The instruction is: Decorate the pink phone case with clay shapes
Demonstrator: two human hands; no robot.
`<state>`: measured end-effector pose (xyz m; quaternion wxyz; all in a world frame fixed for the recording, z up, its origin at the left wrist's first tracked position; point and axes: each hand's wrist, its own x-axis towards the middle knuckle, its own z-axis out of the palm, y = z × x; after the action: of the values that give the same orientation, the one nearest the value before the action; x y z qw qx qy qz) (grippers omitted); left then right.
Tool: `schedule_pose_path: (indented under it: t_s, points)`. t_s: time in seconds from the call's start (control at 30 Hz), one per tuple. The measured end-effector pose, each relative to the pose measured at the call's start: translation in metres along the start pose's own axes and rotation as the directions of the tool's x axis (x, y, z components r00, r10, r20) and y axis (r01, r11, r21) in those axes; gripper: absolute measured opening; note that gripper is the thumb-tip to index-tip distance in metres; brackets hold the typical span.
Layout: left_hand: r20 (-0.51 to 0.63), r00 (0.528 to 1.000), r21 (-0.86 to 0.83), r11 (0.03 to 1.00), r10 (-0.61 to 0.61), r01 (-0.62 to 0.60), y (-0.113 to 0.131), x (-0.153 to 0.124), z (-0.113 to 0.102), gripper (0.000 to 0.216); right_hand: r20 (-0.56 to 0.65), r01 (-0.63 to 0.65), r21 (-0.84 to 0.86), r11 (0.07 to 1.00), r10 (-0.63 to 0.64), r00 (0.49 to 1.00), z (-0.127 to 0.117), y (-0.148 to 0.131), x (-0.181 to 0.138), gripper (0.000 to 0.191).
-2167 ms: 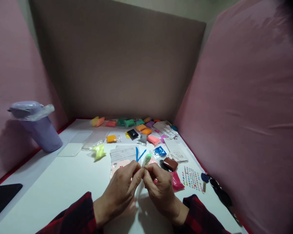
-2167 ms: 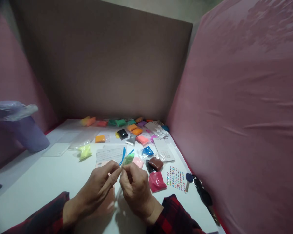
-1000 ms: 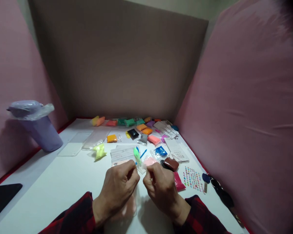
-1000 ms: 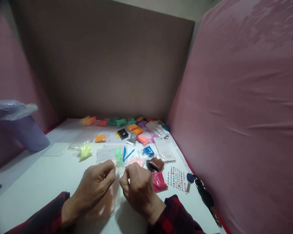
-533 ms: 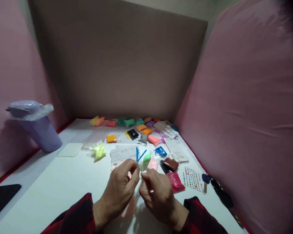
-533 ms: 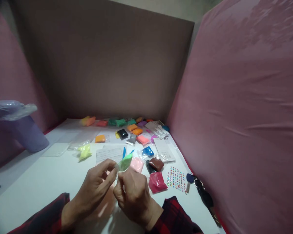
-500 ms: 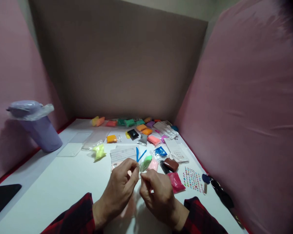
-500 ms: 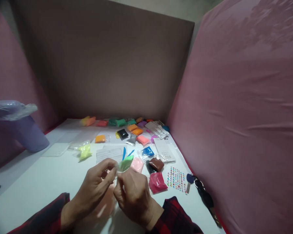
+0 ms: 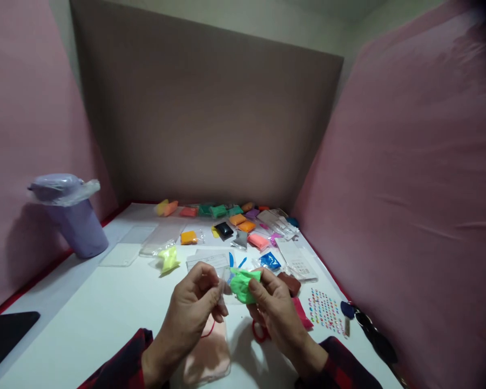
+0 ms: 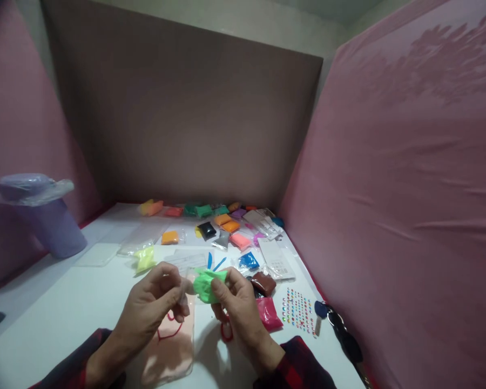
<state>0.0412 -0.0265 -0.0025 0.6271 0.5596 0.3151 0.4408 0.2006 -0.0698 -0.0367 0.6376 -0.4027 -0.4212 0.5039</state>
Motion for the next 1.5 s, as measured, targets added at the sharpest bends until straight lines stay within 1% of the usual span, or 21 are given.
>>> schedule_pose_path:
  t_s: [0.1,0.27,0.5,0.6,0.7,0.83,1.03,1.23,1.37,1.5]
  points:
    - [-0.013,1.0,0.016,1.0,-0.001,0.001,0.0,-0.002,-0.002,0.012,0.006,0.016,0.021,1.0,-0.016,1.0,0.001,0.002,0.0,0.034]
    - [-0.072,0.997,0.028,0.999,-0.03,0.032,0.003,-0.001,-0.001,0.019,0.018,0.019,0.023,1.0,-0.02,1.0,0.0,0.001,0.0,0.033]
    - [-0.088,0.995,0.104,0.993,-0.046,0.055,0.004,-0.002,-0.003,0.021,0.002,-0.019,0.025,1.0,0.019,1.0,0.001,0.003,-0.004,0.034]
    - [-0.1,0.995,0.111,0.993,-0.021,0.032,-0.001,-0.003,-0.005,0.021,0.002,-0.013,0.003,1.0,0.013,1.0,0.001,0.005,-0.005,0.034]
    - [-0.107,0.994,0.1,0.995,-0.015,0.025,-0.006,-0.004,-0.005,0.024,0.01,-0.008,-0.011,1.0,0.008,1.0,0.002,0.004,-0.006,0.033]
    - [-0.08,0.996,0.086,0.996,-0.03,0.037,-0.007,-0.005,-0.002,0.028,0.038,-0.008,-0.011,1.0,0.008,0.999,0.003,0.003,-0.006,0.032]
    - [-0.057,0.998,0.077,0.996,-0.036,0.041,-0.003,-0.005,-0.001,0.023,0.091,0.001,-0.005,1.0,-0.001,0.996,0.002,0.005,-0.007,0.031]
    - [-0.069,0.996,0.034,0.997,-0.059,0.062,-0.015,-0.009,-0.006,0.022,0.051,0.032,-0.01,0.999,-0.032,0.998,0.003,0.01,-0.009,0.028]
    - [-0.065,0.992,-0.027,0.994,-0.106,0.105,-0.02,-0.008,-0.003,0.023,0.051,0.005,0.032,0.999,-0.006,0.999,0.003,0.013,-0.009,0.027]
    - [-0.078,0.977,-0.079,0.978,-0.197,0.191,-0.011,-0.007,0.003,0.024,0.053,-0.028,0.061,0.998,0.025,0.998,0.003,0.012,-0.01,0.025]
